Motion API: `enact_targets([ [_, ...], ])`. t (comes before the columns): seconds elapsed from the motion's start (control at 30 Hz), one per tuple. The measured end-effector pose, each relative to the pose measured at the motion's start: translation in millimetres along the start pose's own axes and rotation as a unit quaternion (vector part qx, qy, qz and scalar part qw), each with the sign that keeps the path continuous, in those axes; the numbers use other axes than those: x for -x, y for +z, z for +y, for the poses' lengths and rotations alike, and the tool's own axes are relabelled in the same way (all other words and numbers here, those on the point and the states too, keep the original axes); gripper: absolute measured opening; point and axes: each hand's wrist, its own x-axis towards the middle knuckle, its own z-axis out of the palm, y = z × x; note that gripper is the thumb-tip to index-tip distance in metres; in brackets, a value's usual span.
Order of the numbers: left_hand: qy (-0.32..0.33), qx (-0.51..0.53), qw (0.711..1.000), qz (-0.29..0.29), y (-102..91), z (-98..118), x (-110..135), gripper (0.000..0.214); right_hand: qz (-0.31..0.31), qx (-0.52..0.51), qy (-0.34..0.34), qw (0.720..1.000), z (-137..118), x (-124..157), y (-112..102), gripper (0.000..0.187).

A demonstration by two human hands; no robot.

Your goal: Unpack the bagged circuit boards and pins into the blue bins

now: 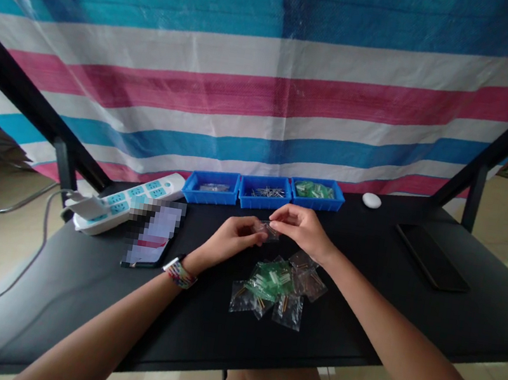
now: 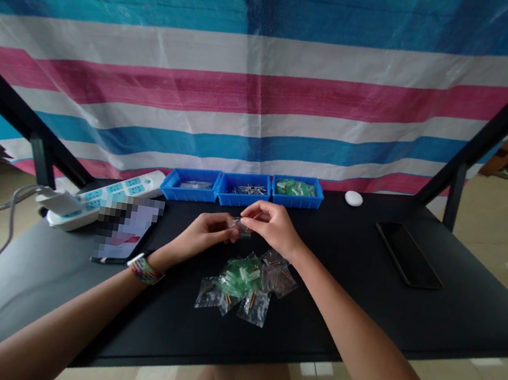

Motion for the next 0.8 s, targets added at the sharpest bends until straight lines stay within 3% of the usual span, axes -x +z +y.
enact_targets([
  [0.17,0.017,0.011,1.0,0.018,-1.6,2.9,1.2,0.033,-0.019,-0.049,0.021,0.998,0.9,1.5,3.0,0.032],
  [0.43,0.011,0.001,1.0,0.024,-0.8,4.6,1.5,0.038,-0.025,-0.015,0.011,1.0,-2.6,3.1,4.7,0.026],
  [0.8,0.007,0.016,0.998,0.057,-2.2,1.9,0.6,0.037,-0.019,-0.056,0.049,0.997,8.1,0.9,4.1,0.03],
])
